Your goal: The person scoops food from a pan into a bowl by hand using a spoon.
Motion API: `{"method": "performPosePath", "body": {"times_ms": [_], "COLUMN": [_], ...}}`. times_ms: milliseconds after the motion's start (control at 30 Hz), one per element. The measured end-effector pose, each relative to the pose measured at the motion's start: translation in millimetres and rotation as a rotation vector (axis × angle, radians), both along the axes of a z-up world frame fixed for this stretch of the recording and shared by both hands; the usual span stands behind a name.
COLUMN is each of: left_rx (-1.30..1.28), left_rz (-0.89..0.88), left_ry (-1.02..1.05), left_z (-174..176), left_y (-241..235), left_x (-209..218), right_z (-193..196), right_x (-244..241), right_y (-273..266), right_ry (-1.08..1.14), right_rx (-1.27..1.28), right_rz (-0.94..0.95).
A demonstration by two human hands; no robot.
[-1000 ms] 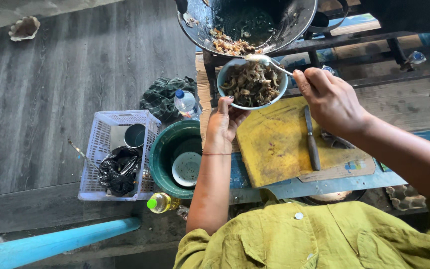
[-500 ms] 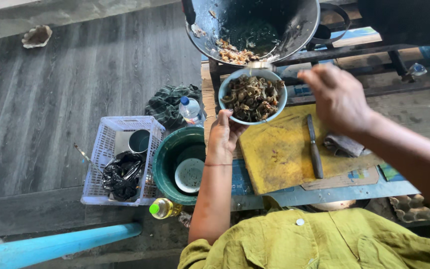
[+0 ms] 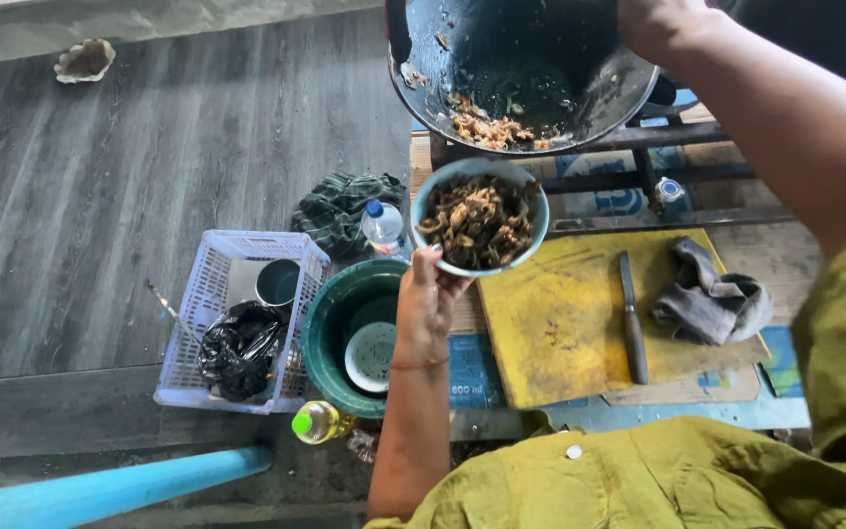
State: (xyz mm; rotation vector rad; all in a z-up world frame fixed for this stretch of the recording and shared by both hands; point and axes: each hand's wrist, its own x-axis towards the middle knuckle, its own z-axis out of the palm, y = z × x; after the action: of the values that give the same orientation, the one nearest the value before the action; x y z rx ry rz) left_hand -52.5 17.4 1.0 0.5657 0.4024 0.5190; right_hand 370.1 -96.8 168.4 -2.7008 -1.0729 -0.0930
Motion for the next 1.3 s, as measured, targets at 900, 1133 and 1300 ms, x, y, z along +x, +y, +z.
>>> {"method": "performPosePath", "body": {"times_ms": [900, 1133, 1300], "left_rx": [-0.020, -0.006, -0.016], "left_rz": [0.019, 0.029, 0.032], "left_ry": [0.012, 0.042, 0.061], "left_z": [8, 4, 8], "left_y": [6, 5, 5], "left_x": [3, 9, 7], "right_z": [8, -11, 6], "right_x": [23, 47, 29], "right_y": [111, 129, 128], "right_ry": [0.521, 0.253, 0.274], "right_rx": [-0.384, 0.020, -0.335], "right_rz": [0.448, 0.337, 0.411]}}
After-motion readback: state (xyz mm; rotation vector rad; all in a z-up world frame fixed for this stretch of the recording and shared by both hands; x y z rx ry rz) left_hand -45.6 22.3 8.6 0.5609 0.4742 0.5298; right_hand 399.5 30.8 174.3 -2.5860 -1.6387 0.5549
